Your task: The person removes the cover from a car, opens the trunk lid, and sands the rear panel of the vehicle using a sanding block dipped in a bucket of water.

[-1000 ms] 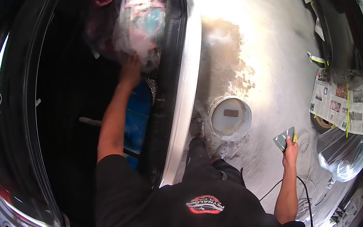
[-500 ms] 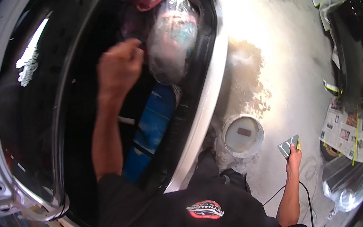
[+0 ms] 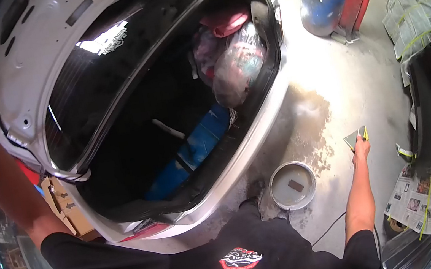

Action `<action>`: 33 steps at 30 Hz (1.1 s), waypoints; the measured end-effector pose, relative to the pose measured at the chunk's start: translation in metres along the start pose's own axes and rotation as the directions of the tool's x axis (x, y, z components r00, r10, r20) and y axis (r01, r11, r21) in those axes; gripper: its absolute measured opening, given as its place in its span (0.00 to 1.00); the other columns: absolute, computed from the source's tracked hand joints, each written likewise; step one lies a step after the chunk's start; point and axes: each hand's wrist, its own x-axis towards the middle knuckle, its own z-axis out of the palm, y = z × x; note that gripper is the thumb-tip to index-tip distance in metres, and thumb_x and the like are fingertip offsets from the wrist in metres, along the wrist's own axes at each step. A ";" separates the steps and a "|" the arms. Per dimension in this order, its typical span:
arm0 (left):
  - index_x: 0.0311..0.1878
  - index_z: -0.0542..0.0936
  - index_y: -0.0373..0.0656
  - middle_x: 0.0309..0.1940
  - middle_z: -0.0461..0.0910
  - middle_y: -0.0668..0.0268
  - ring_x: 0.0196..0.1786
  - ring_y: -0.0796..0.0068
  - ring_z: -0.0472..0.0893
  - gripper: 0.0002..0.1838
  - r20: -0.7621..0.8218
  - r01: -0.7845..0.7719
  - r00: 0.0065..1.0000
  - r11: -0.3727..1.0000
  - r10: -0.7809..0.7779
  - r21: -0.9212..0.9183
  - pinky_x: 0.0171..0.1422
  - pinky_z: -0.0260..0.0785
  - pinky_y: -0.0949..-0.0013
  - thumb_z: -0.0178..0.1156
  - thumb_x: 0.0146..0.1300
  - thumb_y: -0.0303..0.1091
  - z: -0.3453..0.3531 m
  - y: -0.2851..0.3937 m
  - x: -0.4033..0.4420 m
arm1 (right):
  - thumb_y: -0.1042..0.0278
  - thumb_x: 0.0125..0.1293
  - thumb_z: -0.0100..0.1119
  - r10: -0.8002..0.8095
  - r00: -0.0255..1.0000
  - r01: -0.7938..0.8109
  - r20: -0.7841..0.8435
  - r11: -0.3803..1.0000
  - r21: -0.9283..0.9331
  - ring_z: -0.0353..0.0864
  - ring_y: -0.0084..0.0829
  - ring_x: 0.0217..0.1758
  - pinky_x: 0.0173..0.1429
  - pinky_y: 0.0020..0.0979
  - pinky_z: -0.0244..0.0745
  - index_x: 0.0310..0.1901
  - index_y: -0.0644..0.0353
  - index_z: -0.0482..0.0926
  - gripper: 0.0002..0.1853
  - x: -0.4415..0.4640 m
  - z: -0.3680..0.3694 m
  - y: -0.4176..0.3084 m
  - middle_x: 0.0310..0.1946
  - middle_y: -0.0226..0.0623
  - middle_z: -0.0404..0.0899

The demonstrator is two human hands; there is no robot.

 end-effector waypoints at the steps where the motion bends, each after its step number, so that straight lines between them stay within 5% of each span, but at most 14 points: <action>1: 0.64 0.77 0.39 0.55 0.80 0.45 0.60 0.41 0.79 0.34 0.191 0.123 0.975 0.991 -0.112 -0.049 0.58 0.72 0.40 0.56 0.72 0.61 -0.008 -0.002 -0.001 | 0.56 0.74 0.63 -0.082 0.995 0.088 0.051 0.986 -0.143 0.82 0.35 0.40 0.47 0.39 0.78 0.52 0.69 0.82 0.20 0.000 -0.009 -0.016 0.42 0.42 0.85; 2: 0.65 0.77 0.39 0.56 0.80 0.45 0.61 0.41 0.79 0.35 0.383 0.250 0.901 0.965 -0.202 -0.080 0.60 0.72 0.39 0.57 0.70 0.62 -0.012 0.000 -0.004 | 0.57 0.73 0.64 -0.150 0.983 0.175 0.108 0.943 -0.284 0.80 0.33 0.39 0.47 0.37 0.77 0.51 0.71 0.82 0.21 -0.002 -0.023 -0.028 0.41 0.42 0.85; 5: 0.67 0.76 0.41 0.58 0.81 0.45 0.62 0.40 0.79 0.39 0.088 -0.049 0.995 0.999 0.050 -0.019 0.63 0.71 0.38 0.60 0.66 0.64 0.018 -0.026 -0.017 | 0.57 0.73 0.64 -0.152 0.955 0.262 0.253 0.831 -0.491 0.79 0.32 0.39 0.47 0.37 0.76 0.52 0.72 0.82 0.21 -0.020 -0.065 -0.065 0.41 0.43 0.85; 6: 0.61 0.80 0.41 0.50 0.85 0.49 0.55 0.44 0.84 0.33 -0.054 -0.131 0.990 0.991 0.130 -0.028 0.57 0.75 0.40 0.62 0.64 0.60 0.024 -0.034 -0.015 | 0.57 0.72 0.64 -0.181 0.951 0.287 0.251 0.819 -0.497 0.80 0.32 0.40 0.47 0.38 0.76 0.52 0.72 0.82 0.22 -0.017 -0.075 -0.062 0.40 0.44 0.85; 8: 0.53 0.82 0.42 0.45 0.86 0.52 0.50 0.48 0.86 0.27 0.257 0.007 0.966 0.998 -0.022 0.058 0.52 0.77 0.43 0.63 0.64 0.56 0.006 -0.034 -0.001 | 0.56 0.72 0.65 -0.221 0.949 0.311 0.227 0.786 -0.535 0.80 0.32 0.41 0.47 0.39 0.76 0.51 0.72 0.82 0.22 0.014 -0.127 -0.034 0.40 0.45 0.86; 9: 0.50 0.83 0.43 0.42 0.87 0.54 0.47 0.50 0.87 0.24 0.400 0.070 0.910 0.993 -0.104 0.100 0.50 0.78 0.44 0.63 0.63 0.54 -0.001 -0.030 0.006 | 0.56 0.72 0.65 -0.246 0.953 0.303 0.178 0.797 -0.522 0.81 0.33 0.41 0.48 0.40 0.76 0.52 0.72 0.82 0.22 0.020 -0.150 -0.031 0.40 0.46 0.86; 10: 0.41 0.83 0.45 0.36 0.87 0.60 0.40 0.53 0.88 0.19 0.345 0.126 0.929 0.991 -0.133 0.042 0.43 0.79 0.47 0.61 0.63 0.52 -0.003 -0.034 0.007 | 0.57 0.72 0.65 -0.268 0.955 0.293 0.125 0.809 -0.510 0.81 0.33 0.42 0.48 0.40 0.76 0.52 0.72 0.82 0.22 0.021 -0.177 -0.028 0.40 0.46 0.86; 14: 0.41 0.85 0.47 0.36 0.87 0.61 0.39 0.54 0.88 0.20 0.375 0.103 0.915 0.984 -0.150 0.143 0.44 0.79 0.46 0.58 0.65 0.55 0.031 -0.054 0.015 | 0.54 0.70 0.66 -0.267 0.962 0.219 -0.062 0.884 -0.412 0.77 0.38 0.36 0.46 0.42 0.74 0.47 0.73 0.81 0.23 0.026 -0.283 0.015 0.36 0.47 0.83; 15: 0.41 0.85 0.48 0.35 0.87 0.62 0.38 0.55 0.88 0.21 0.384 0.089 0.911 0.982 -0.148 0.168 0.44 0.79 0.46 0.57 0.66 0.56 0.041 -0.053 0.015 | 0.59 0.69 0.65 -0.151 0.983 0.084 -0.109 0.882 -0.463 0.80 0.39 0.37 0.49 0.42 0.75 0.49 0.73 0.81 0.21 0.018 -0.308 0.020 0.36 0.47 0.84; 20: 0.42 0.85 0.48 0.34 0.86 0.62 0.37 0.54 0.87 0.21 0.246 -0.019 0.969 0.984 -0.026 0.178 0.45 0.78 0.44 0.58 0.66 0.56 0.041 -0.062 0.005 | 0.70 0.65 0.60 -0.027 0.990 -0.035 -0.136 0.902 -0.429 0.84 0.39 0.36 0.32 0.40 0.79 0.55 0.72 0.79 0.19 -0.040 -0.387 0.099 0.40 0.45 0.83; 24: 0.44 0.85 0.44 0.37 0.86 0.57 0.42 0.50 0.87 0.21 0.254 0.134 0.958 0.991 -0.132 0.007 0.48 0.76 0.42 0.60 0.66 0.53 -0.055 -0.018 0.002 | 0.73 0.67 0.60 0.176 0.964 -0.236 -0.201 0.914 -0.330 0.83 0.36 0.32 0.23 0.37 0.75 0.60 0.69 0.75 0.21 -0.093 -0.409 0.166 0.38 0.44 0.81; 27: 0.45 0.84 0.39 0.40 0.85 0.53 0.46 0.47 0.85 0.21 -0.012 0.010 1.000 0.996 -0.009 0.084 0.49 0.75 0.43 0.62 0.64 0.49 -0.070 -0.012 -0.019 | 0.74 0.68 0.60 0.271 0.945 -0.319 -0.181 0.886 -0.337 0.82 0.34 0.30 0.21 0.37 0.74 0.60 0.67 0.75 0.20 -0.114 -0.403 0.187 0.37 0.43 0.79; 33: 0.45 0.83 0.37 0.39 0.83 0.52 0.44 0.48 0.82 0.22 0.123 0.068 0.990 0.996 -0.074 0.052 0.48 0.72 0.43 0.64 0.64 0.50 -0.136 0.011 -0.030 | 0.72 0.68 0.60 0.259 0.965 -0.255 -0.039 0.893 -0.371 0.83 0.36 0.37 0.31 0.40 0.80 0.60 0.70 0.75 0.20 -0.102 -0.375 0.179 0.42 0.45 0.80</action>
